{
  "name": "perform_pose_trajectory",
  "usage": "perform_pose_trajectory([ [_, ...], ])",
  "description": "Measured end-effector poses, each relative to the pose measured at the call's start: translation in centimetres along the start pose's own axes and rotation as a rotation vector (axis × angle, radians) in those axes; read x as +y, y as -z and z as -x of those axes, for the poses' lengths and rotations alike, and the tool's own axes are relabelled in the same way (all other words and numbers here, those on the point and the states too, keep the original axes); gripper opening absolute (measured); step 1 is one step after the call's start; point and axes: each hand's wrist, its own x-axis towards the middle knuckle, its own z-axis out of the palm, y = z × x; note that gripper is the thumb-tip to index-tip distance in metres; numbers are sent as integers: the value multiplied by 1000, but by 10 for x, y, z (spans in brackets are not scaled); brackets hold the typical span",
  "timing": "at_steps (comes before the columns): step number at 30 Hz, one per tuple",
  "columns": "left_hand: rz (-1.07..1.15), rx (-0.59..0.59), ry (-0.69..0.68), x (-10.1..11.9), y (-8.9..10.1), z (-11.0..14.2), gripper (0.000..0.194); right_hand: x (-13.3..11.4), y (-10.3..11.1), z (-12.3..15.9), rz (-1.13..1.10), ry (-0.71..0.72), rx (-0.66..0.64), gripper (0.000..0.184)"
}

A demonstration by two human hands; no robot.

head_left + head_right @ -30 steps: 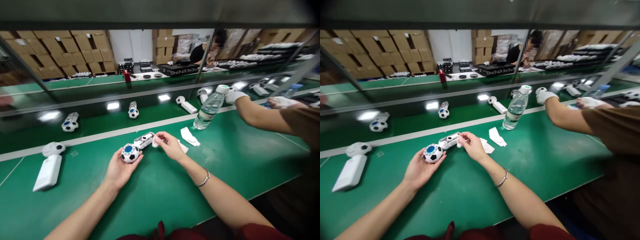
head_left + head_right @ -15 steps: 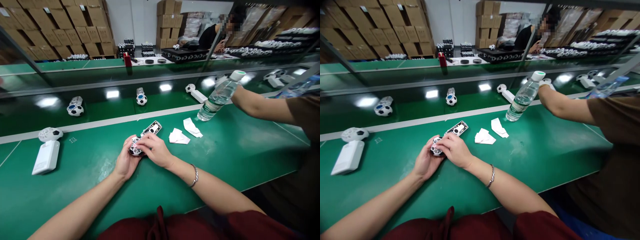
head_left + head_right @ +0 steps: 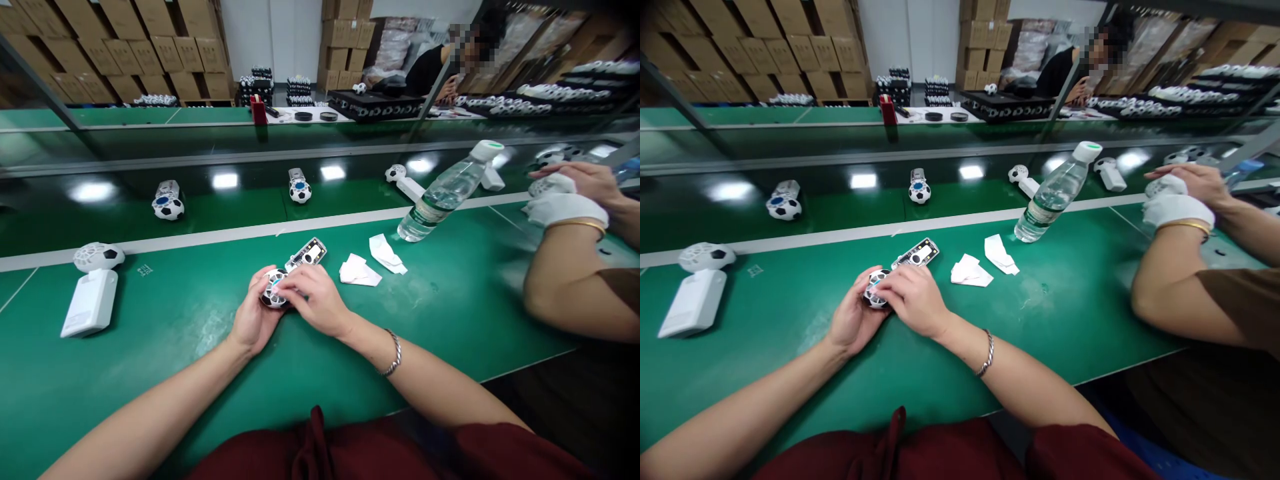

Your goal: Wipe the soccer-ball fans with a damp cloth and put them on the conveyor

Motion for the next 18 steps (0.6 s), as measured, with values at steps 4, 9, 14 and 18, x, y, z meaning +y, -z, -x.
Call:
perform_pose_trajectory([
  [4, 11, -8, 7, 0, -1, -1, 26, -1, 0, -1, -12, 4, 22, 13],
  [9, 10, 6, 17, 0, -1, -2, 26, 0, 0, -3, 2, 7, 6, 14],
  [14, 10, 14, 31, 3, -3, -1, 26, 6, 1, -4, -185, -143, 71, 12],
  [18, 14, 29, 37, 5, -5, 0, 24, 9, 4, -4, -404, -288, 175, 9],
])
